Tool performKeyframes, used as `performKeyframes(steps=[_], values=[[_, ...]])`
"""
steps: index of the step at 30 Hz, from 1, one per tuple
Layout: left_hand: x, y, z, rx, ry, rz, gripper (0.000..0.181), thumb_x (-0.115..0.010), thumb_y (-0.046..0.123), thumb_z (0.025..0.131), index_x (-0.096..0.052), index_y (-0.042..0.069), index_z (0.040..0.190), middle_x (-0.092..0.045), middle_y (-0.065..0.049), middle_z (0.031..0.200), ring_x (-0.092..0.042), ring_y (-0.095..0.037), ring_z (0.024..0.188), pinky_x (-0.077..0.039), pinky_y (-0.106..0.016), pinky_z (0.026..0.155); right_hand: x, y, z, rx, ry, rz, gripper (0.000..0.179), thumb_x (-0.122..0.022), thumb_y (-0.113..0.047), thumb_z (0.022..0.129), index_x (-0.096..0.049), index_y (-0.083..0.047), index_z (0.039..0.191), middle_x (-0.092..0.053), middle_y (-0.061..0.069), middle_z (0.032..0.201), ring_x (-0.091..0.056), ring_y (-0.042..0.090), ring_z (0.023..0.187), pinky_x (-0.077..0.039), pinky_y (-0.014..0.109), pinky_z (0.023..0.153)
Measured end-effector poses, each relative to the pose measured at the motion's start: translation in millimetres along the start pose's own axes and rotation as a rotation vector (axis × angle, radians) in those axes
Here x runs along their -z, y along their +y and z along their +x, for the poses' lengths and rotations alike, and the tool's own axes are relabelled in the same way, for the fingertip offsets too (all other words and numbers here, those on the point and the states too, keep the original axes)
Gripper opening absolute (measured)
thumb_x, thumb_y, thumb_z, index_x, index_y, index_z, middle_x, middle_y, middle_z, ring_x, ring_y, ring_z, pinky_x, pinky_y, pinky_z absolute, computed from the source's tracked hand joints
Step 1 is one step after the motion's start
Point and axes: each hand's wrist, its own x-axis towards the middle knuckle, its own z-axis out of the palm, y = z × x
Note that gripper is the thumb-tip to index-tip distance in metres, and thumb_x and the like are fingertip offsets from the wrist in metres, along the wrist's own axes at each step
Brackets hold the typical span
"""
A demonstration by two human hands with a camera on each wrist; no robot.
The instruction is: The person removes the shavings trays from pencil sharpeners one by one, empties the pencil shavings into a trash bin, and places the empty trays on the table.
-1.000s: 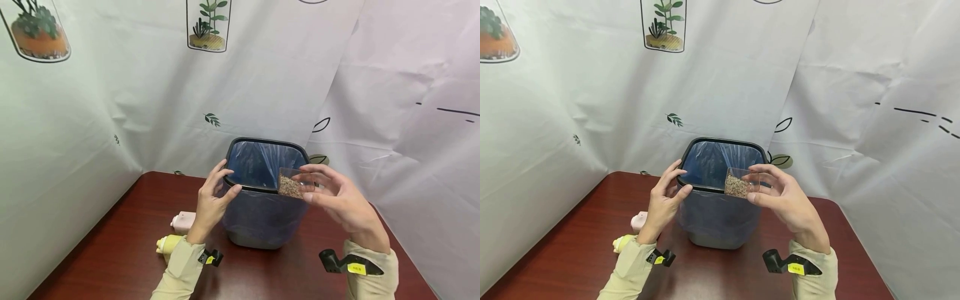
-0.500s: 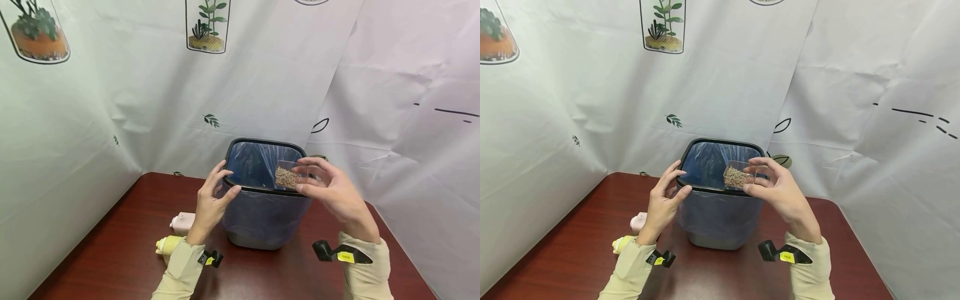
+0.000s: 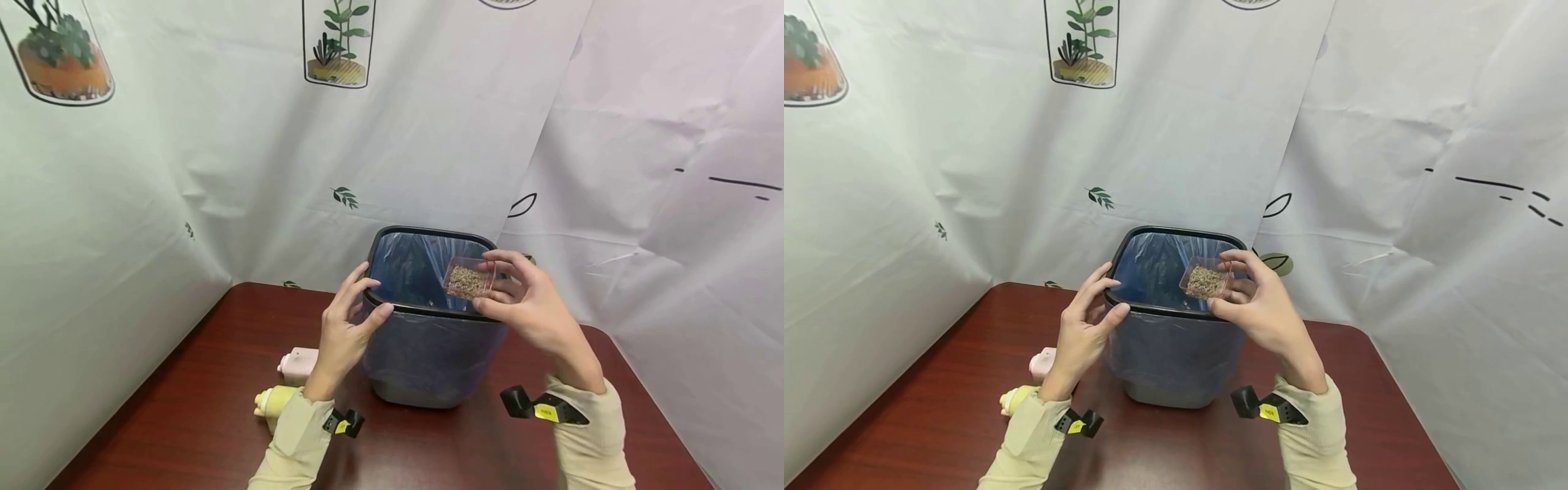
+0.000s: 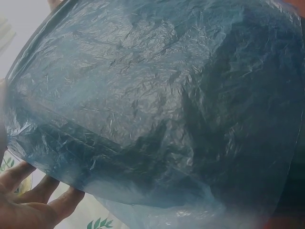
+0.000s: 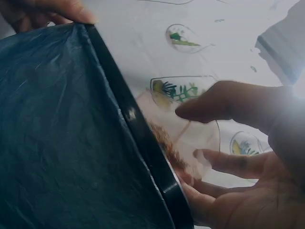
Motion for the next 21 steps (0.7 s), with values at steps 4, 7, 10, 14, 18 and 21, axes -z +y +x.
performKeyframes(steps=[4,7,10,14,18,21], values=[[-0.1,-0.5,-0.4,0.001,0.004,0.002,0.036,-0.067,0.005,0.081,-0.057,0.007,0.116,-0.039,-0.013,0.141,-0.042,-0.030,0.126,-0.041,-0.054,0.090,-1.9,0.9,1.6,0.023,0.006,-0.024,0.060,-0.068,0.007,0.075,-0.042,-0.005,0.128,-0.048,0.019,0.124,-0.057,0.023,0.101,-0.049,0.023,0.081],[-0.5,-0.9,-0.2,0.001,0.005,0.001,0.036,-0.067,0.006,0.081,-0.058,0.008,0.116,-0.039,-0.013,0.141,-0.042,-0.030,0.126,-0.041,-0.054,0.090,-3.3,1.8,2.6,0.038,0.011,-0.050,0.061,-0.068,0.008,0.074,-0.043,-0.006,0.128,-0.048,0.017,0.125,-0.059,0.024,0.095,-0.050,0.023,0.077],[-0.7,-1.4,-0.2,0.001,0.004,-0.001,0.036,-0.067,0.006,0.081,-0.058,0.007,0.116,-0.039,-0.013,0.141,-0.042,-0.030,0.126,-0.040,-0.055,0.090,-4.5,2.9,3.3,0.048,0.022,-0.098,0.062,-0.069,0.008,0.073,-0.044,-0.009,0.128,-0.048,0.013,0.126,-0.059,0.025,0.093,-0.050,0.024,0.075],[-0.5,-1.6,-0.4,-0.004,0.003,-0.007,0.036,-0.067,0.005,0.081,-0.057,0.006,0.116,-0.039,-0.014,0.141,-0.041,-0.032,0.125,-0.040,-0.057,0.089,-6.5,4.0,3.8,0.043,0.028,-0.175,0.062,-0.068,0.006,0.074,-0.044,-0.013,0.129,-0.047,0.008,0.128,-0.058,0.023,0.094,-0.049,0.025,0.075],[-0.1,-1.7,-0.5,-0.005,-0.003,-0.005,0.035,-0.067,0.006,0.082,-0.057,0.006,0.115,-0.038,-0.014,0.141,-0.041,-0.031,0.125,-0.040,-0.057,0.089,-8.9,4.5,4.4,0.035,0.036,-0.238,0.063,-0.067,0.004,0.076,-0.044,-0.018,0.130,-0.047,0.004,0.128,-0.056,0.018,0.097,-0.047,0.025,0.078],[0.1,-1.8,-0.1,-0.003,-0.005,-0.003,0.035,-0.067,0.007,0.082,-0.057,0.007,0.115,-0.038,-0.013,0.142,-0.041,-0.030,0.126,-0.040,-0.057,0.089,-10.9,4.2,5.0,0.041,0.060,-0.278,0.063,-0.066,0.003,0.076,-0.045,-0.022,0.130,-0.050,0.003,0.124,-0.054,0.015,0.098,-0.045,0.026,0.082]])
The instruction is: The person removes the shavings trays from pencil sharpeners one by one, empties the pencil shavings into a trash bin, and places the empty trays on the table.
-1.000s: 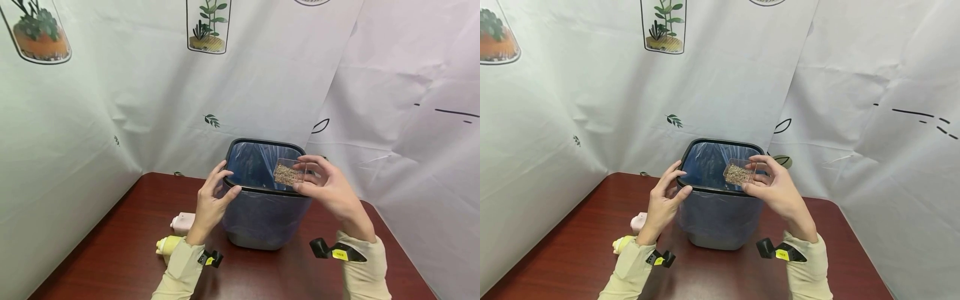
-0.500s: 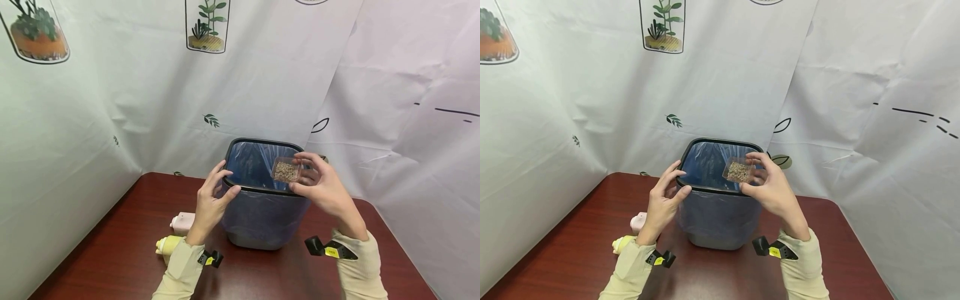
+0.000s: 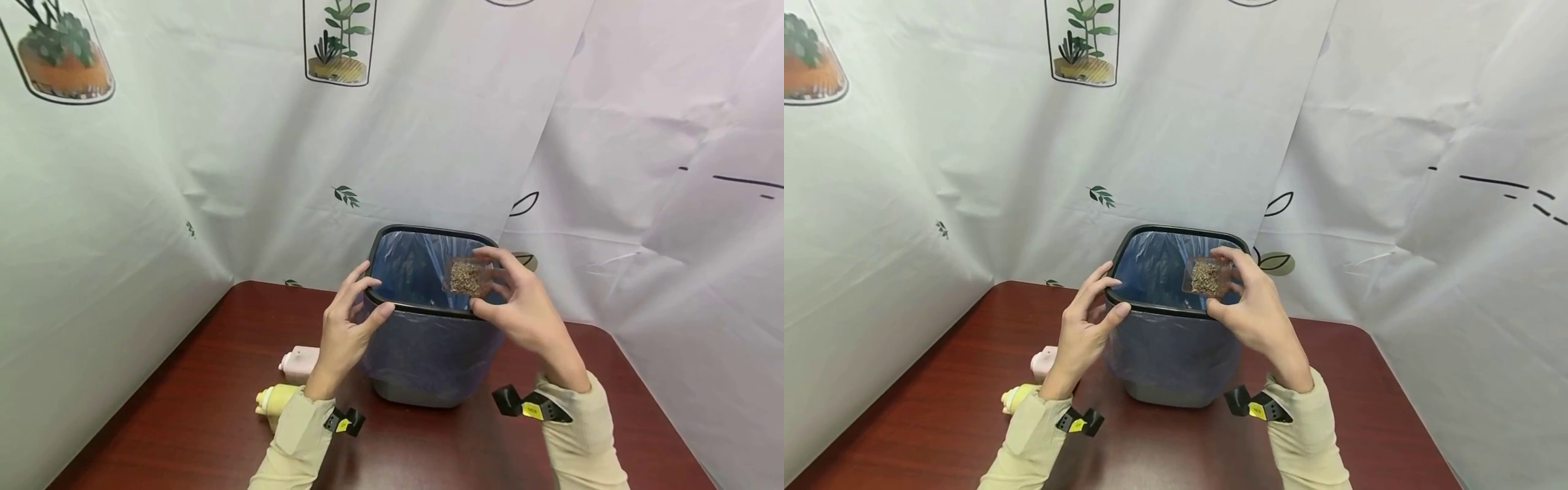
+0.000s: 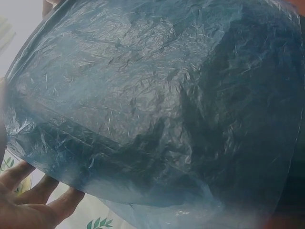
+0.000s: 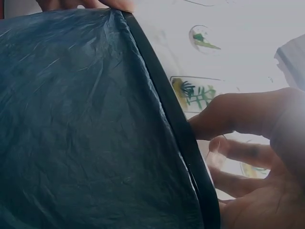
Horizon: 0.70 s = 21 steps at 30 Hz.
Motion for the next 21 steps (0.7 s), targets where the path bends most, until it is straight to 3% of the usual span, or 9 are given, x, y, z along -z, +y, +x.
performKeyframes(steps=[6,11,16,21], values=[[-0.1,1.2,0.2,0.006,0.002,0.003,0.034,-0.067,0.007,0.082,-0.057,0.008,0.115,-0.038,-0.014,0.142,-0.041,-0.031,0.126,-0.040,-0.057,0.089,-3.1,-1.5,1.4,0.026,0.033,-0.074,0.064,-0.065,0.004,0.074,-0.047,-0.023,0.129,-0.051,0.004,0.110,-0.054,0.014,0.090,-0.045,0.032,0.083],[-0.1,1.5,-0.1,0.028,-0.010,0.016,0.033,-0.066,0.009,0.084,-0.056,0.009,0.115,-0.037,-0.012,0.142,-0.042,-0.027,0.125,-0.040,-0.056,0.090,-5.6,-1.9,3.4,0.115,0.044,-0.143,0.065,-0.063,0.010,0.071,-0.048,-0.018,0.128,-0.049,0.002,0.117,-0.047,0.015,0.097,-0.044,0.034,0.084],[-0.1,1.4,-0.1,0.028,-0.014,0.015,0.033,-0.066,0.009,0.084,-0.056,0.010,0.116,-0.037,-0.012,0.143,-0.041,-0.028,0.126,-0.039,-0.057,0.090,-7.7,-2.4,5.9,0.193,0.061,-0.175,0.069,-0.063,0.014,0.066,-0.050,-0.019,0.126,-0.050,0.002,0.115,-0.047,0.015,0.088,-0.042,0.032,0.075],[0.1,1.3,-0.3,0.017,-0.012,0.005,0.034,-0.066,0.010,0.084,-0.055,0.009,0.116,-0.036,-0.013,0.143,-0.039,-0.031,0.127,-0.039,-0.059,0.089,-7.9,-2.2,7.5,0.226,0.077,-0.233,0.068,-0.062,0.012,0.066,-0.051,-0.019,0.125,-0.051,0.000,0.117,-0.048,0.013,0.085,-0.042,0.030,0.074]])
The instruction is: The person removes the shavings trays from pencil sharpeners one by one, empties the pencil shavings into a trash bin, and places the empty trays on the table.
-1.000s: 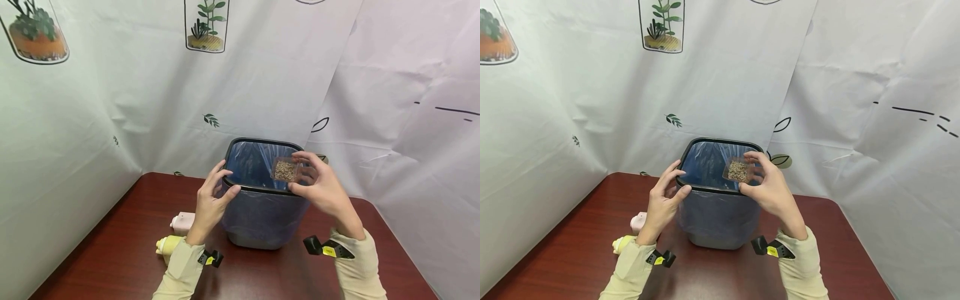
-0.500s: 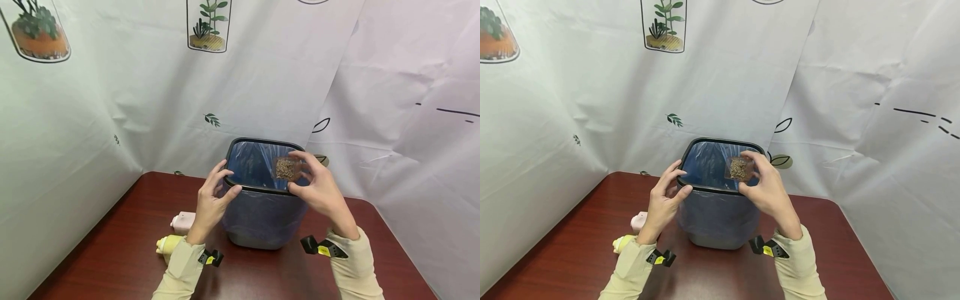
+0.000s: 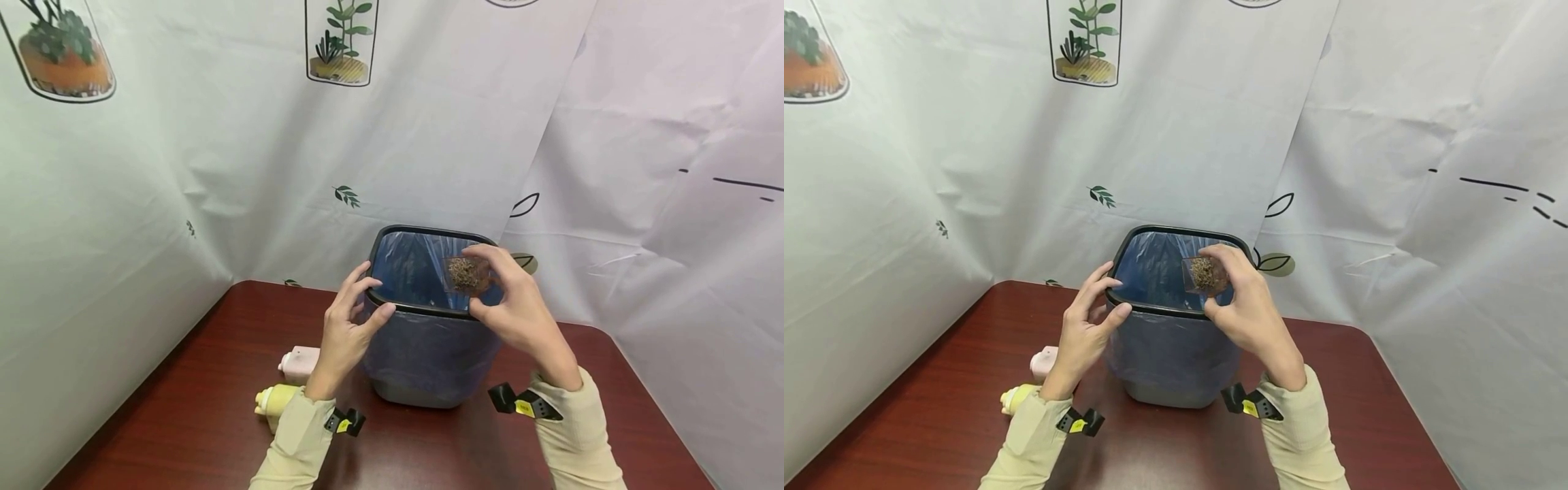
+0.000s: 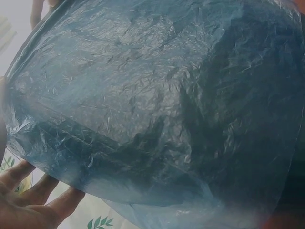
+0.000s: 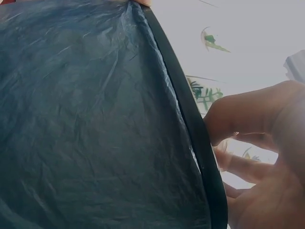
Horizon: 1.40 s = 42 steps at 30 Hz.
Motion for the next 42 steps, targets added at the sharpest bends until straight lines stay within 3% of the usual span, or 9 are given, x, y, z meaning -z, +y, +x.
performKeyframes(steps=[8,17,30,42], values=[[-0.3,0.7,-0.2,0.010,0.004,-0.002,0.034,-0.066,0.009,0.083,-0.056,0.010,0.116,-0.036,-0.011,0.143,-0.040,-0.028,0.126,-0.039,-0.058,0.090,0.5,-1.4,1.5,0.007,0.044,-0.116,0.064,-0.059,0.007,0.065,-0.053,-0.017,0.124,-0.051,0.001,0.121,-0.050,0.014,0.082,-0.040,0.032,0.070],[-1.0,-1.3,0.4,0.003,0.004,-0.008,0.035,-0.066,0.008,0.083,-0.056,0.011,0.117,-0.036,-0.012,0.143,-0.040,-0.031,0.127,-0.040,-0.058,0.087,-2.3,-0.2,3.2,0.073,0.038,-0.163,0.063,-0.058,0.011,0.064,-0.055,-0.012,0.122,-0.048,0.004,0.129,-0.046,0.019,0.116,-0.040,0.035,0.075],[-0.7,-1.9,0.0,-0.002,0.008,-0.008,0.036,-0.066,0.007,0.083,-0.055,0.004,0.117,-0.036,-0.013,0.143,-0.040,-0.031,0.126,-0.041,-0.058,0.086,-4.5,-3.4,4.7,0.149,0.045,-0.183,0.065,-0.054,0.015,0.063,-0.056,-0.014,0.121,-0.048,0.003,0.130,-0.044,0.020,0.118,-0.040,0.034,0.076],[-0.9,-0.7,-0.6,-0.007,0.019,0.003,0.035,-0.067,0.008,0.082,-0.056,0.007,0.115,-0.038,-0.013,0.142,-0.042,-0.027,0.124,-0.044,-0.055,0.085,-6.9,-5.3,4.6,0.219,0.056,-0.203,0.066,-0.050,0.019,0.063,-0.058,-0.012,0.120,-0.047,0.007,0.131,-0.043,0.027,0.117,-0.038,0.040,0.084]])
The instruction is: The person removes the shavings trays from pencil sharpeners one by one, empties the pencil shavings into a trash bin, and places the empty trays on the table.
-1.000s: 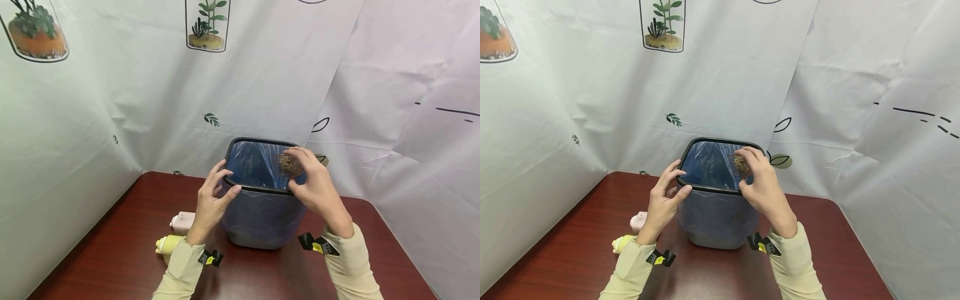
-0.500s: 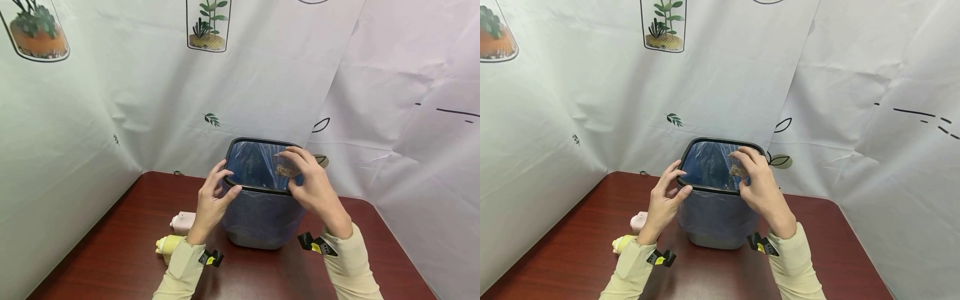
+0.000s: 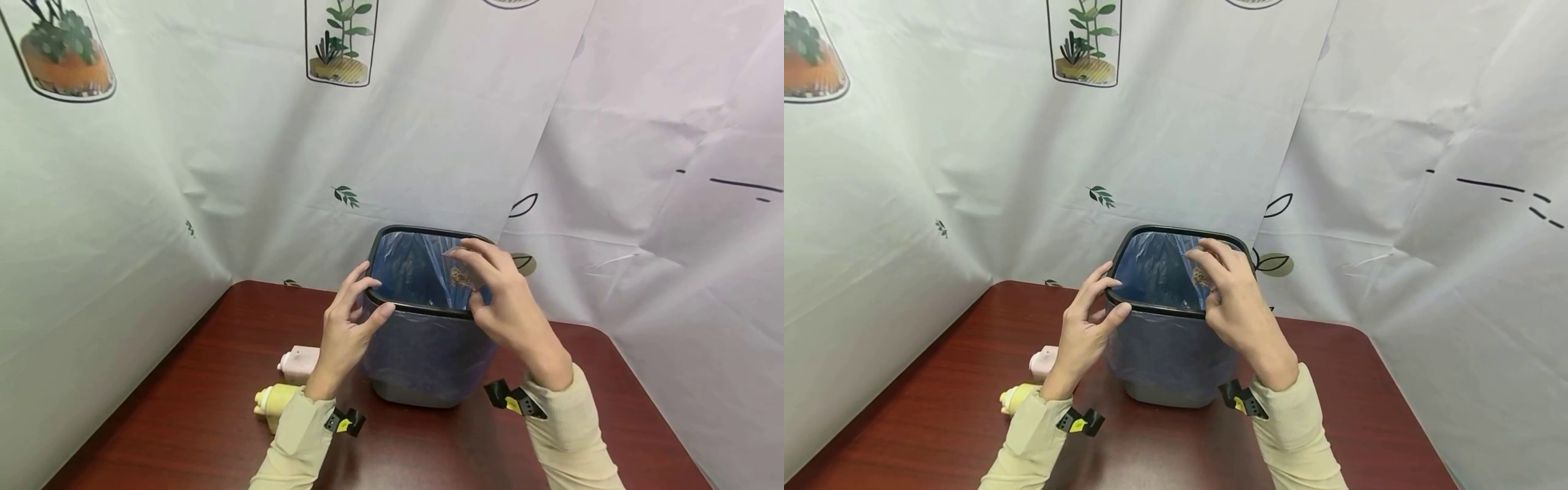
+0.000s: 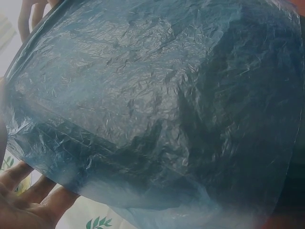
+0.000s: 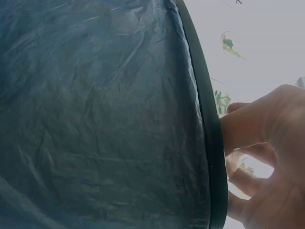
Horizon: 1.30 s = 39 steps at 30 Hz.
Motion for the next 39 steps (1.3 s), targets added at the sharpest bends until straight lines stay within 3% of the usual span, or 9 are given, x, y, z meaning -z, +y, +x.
performKeyframes(steps=[6,12,20,24,28,33,39], values=[[-0.1,-0.5,0.0,-0.004,0.001,0.002,0.034,-0.067,0.010,0.083,-0.056,0.004,0.114,-0.039,-0.013,0.141,-0.045,-0.024,0.119,-0.045,-0.051,0.084,-1.7,1.2,0.7,0.079,-0.002,-0.008,0.065,-0.042,0.021,0.062,-0.060,-0.010,0.116,-0.049,0.008,0.130,-0.044,0.031,0.110,-0.037,0.041,0.086],[-0.5,-0.4,-0.2,-0.002,0.007,0.013,0.034,-0.067,0.009,0.082,-0.057,0.008,0.115,-0.039,-0.011,0.142,-0.047,-0.021,0.116,-0.046,-0.049,0.083,-2.9,1.3,1.5,0.144,0.014,-0.030,0.064,-0.037,0.021,0.061,-0.061,-0.008,0.113,-0.051,0.010,0.128,-0.046,0.032,0.109,-0.035,0.042,0.090],[-5.0,-32.4,-0.6,-0.013,0.017,0.009,0.037,-0.069,0.016,0.082,-0.057,0.012,0.117,-0.037,0.003,0.144,-0.049,-0.016,0.108,-0.047,-0.045,0.079,-3.5,-0.2,1.0,0.154,0.021,-0.091,0.062,-0.035,0.019,0.063,-0.062,-0.008,0.112,-0.052,0.011,0.126,-0.047,0.032,0.109,-0.035,0.043,0.092],[-5.5,-37.5,-0.6,-0.024,0.016,0.011,0.038,-0.068,0.024,0.083,-0.057,0.015,0.118,-0.036,0.006,0.144,-0.049,-0.014,0.107,-0.047,-0.044,0.077,-2.6,-0.7,0.3,0.142,0.017,-0.089,0.062,-0.036,0.019,0.064,-0.061,-0.008,0.113,-0.052,0.011,0.127,-0.047,0.032,0.110,-0.035,0.043,0.092],[-5.8,-37.0,-0.6,-0.022,0.013,0.011,0.038,-0.068,0.022,0.083,-0.057,0.015,0.118,-0.036,0.007,0.144,-0.050,-0.013,0.107,-0.047,-0.041,0.075,-1.5,-1.0,-0.1,0.136,0.018,-0.085,0.064,-0.036,0.020,0.062,-0.061,-0.008,0.114,-0.051,0.011,0.128,-0.046,0.032,0.109,-0.035,0.043,0.091],[-5.5,-32.4,0.1,-0.005,0.017,0.013,0.038,-0.069,0.014,0.082,-0.057,0.015,0.118,-0.036,0.006,0.144,-0.050,-0.014,0.095,-0.044,-0.034,0.066,-1.1,-1.0,0.3,0.145,0.026,-0.089,0.065,-0.036,0.020,0.062,-0.061,-0.008,0.114,-0.051,0.011,0.129,-0.046,0.032,0.109,-0.035,0.043,0.091],[-2.6,-7.1,-0.1,-0.008,0.017,0.010,0.036,-0.068,0.007,0.081,-0.057,0.007,0.116,-0.038,-0.009,0.142,-0.050,-0.017,0.101,-0.046,-0.036,0.072,-1.0,-2.1,0.3,0.169,0.035,-0.111,0.059,-0.034,0.016,0.066,-0.061,-0.008,0.113,-0.052,0.011,0.127,-0.047,0.032,0.109,-0.035,0.041,0.093]])
